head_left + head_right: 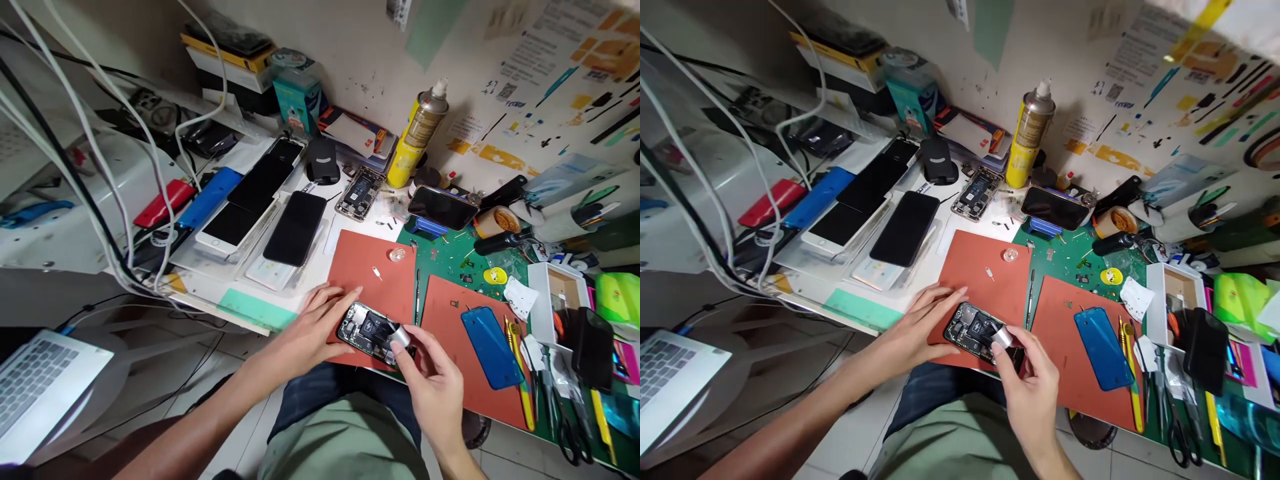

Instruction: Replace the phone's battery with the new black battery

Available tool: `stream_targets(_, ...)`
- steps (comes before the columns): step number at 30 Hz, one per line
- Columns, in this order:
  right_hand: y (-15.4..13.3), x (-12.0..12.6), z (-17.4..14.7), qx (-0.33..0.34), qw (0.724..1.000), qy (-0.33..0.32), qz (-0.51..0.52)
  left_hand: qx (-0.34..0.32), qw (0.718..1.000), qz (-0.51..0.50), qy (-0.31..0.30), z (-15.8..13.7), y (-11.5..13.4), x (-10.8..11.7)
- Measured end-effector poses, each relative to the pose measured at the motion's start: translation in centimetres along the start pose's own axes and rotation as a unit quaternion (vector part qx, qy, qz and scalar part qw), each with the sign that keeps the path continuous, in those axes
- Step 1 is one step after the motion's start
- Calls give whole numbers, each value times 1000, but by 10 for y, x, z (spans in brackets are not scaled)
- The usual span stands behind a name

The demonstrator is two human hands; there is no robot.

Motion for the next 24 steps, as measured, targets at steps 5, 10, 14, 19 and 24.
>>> stream_targets(5,-5,-26,10,236,963,-16,-131,-3,991,-46,124,-18,0,-6)
stream_targets(10,-4,-35,17,317,930,-37,-185,-76,968,-95,219,-21,-1,-10)
stream_targets(14,-4,-39,18,328,921,-48,-207,-82,970,-69,218,-16,2,-8)
stream_targets(19,-6,-44,21,329,915,-61,-228,-86,977,-17,196,-17,2,-7)
stream_targets(24,-8,-44,20,308,917,-71,-242,-85,980,-14,181,-20,-1,-9)
Point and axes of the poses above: each hand's wrist, its own z-axis towards the middle knuckle, its own x-axis out of the back of the hand, y = z × x, the point moved 1 cm from there along z, towards the middle knuckle, and after that the axes turned 1 degree about -y, right-handed, at the moved point
